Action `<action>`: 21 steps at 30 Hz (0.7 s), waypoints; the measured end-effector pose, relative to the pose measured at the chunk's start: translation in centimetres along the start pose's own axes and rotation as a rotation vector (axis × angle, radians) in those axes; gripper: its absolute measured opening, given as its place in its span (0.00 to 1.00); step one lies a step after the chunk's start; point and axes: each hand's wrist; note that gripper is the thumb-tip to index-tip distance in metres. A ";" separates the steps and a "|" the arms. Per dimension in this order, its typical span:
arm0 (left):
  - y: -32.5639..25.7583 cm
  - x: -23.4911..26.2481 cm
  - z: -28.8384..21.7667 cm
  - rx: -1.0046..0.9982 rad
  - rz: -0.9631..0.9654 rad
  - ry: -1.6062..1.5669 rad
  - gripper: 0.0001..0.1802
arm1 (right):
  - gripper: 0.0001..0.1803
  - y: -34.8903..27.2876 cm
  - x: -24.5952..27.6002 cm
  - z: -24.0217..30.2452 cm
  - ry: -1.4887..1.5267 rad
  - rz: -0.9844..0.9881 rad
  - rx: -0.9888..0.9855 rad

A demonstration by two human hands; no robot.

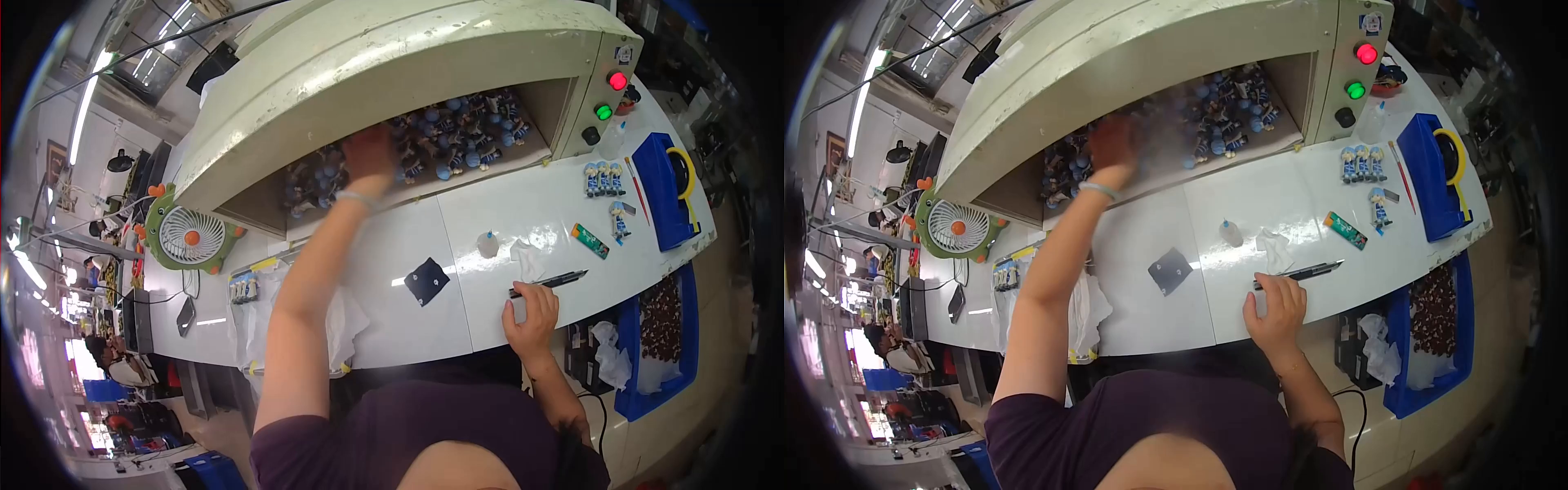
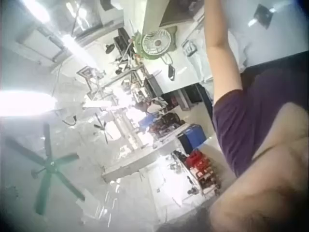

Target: The person applies glue to and assembles small plastic character figurines at a workbench, using a glue bottle and a brush.

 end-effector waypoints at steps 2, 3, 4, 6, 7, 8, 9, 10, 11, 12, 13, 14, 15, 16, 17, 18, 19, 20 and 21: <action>1.4 -1.6 3.3 -0.090 -0.428 -0.344 0.16 | 0.16 0.1 0.1 0.7 -0.013 -0.018 0.013; 2.8 -3.3 3.8 -0.058 -0.452 -0.350 0.16 | 0.16 0.9 0.1 -1.2 -0.018 -0.018 0.052; 3.5 -5.0 5.1 -0.106 -0.409 -0.380 0.15 | 0.16 0.9 0.1 -1.2 -0.014 -0.020 0.054; 4.0 -7.1 7.0 -0.162 -0.365 -0.411 0.14 | 0.16 0.6 0.0 -0.9 -0.014 -0.028 0.048; 4.1 -7.5 7.8 -0.126 -0.382 -0.437 0.14 | 0.16 0.6 0.0 -0.7 -0.014 -0.037 0.046; 4.0 -7.9 8.7 -0.087 -0.398 -0.461 0.15 | 0.16 0.5 0.0 -0.6 -0.011 -0.044 0.044; 3.8 -7.6 9.4 -0.090 -0.394 -0.460 0.15 | 0.16 0.3 -0.1 -0.5 -0.010 -0.043 0.039; 3.3 -6.8 9.8 -0.025 -0.460 -0.572 0.15 | 0.16 0.2 -0.1 -0.4 -0.009 -0.044 0.034; 2.5 -6.1 10.1 0.044 -0.524 -0.682 0.15 | 0.16 0.0 -0.1 -0.4 -0.006 -0.042 0.030; 1.3 -4.7 10.0 0.048 -0.515 -0.678 0.15 | 0.16 -0.1 -0.1 -0.3 0.000 -0.034 0.027; -0.6 -2.6 9.8 0.205 -0.235 -1.090 0.13 | 0.16 -0.2 0.0 -0.1 0.004 -0.034 0.024; -2.5 -0.7 9.3 0.370 0.070 -1.485 0.13 | 0.16 -0.2 0.0 -0.1 0.006 -0.034 0.023; -5.1 1.1 8.9 0.343 0.163 -1.546 0.12 | 0.16 -0.2 0.0 -0.1 0.015 -0.021 0.021; -7.9 2.7 8.4 0.320 0.252 -1.605 0.12 | 0.16 -0.1 0.1 -0.1 0.016 -0.014 0.019; -10.4 3.5 7.8 0.219 0.230 -1.745 0.13 | 0.16 -0.1 0.1 0.0 0.015 -0.005 0.016; -12.8 5.5 6.7 0.209 0.306 -1.773 0.13 | 0.16 -0.1 0.0 -0.1 0.002 0.005 0.007; -15.3 6.9 6.1 0.207 0.362 -1.783 0.14 | 0.16 -0.1 -0.1 -0.2 0.010 0.026 0.004; -17.6 7.9 5.7 0.203 0.423 -1.797 0.14 | 0.16 -0.2 -0.1 -0.3 0.020 -0.003 0.035; -19.6 8.7 5.1 0.223 0.438 -1.801 0.14 | 0.16 -0.3 -0.1 -0.3 0.030 -0.034 0.064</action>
Point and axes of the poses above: each hand's wrist, its own y-axis towards the middle knuckle, its own x-axis out of the back of the hand, z = x × y, and after that the axes turned 7 degrees about x, right-handed
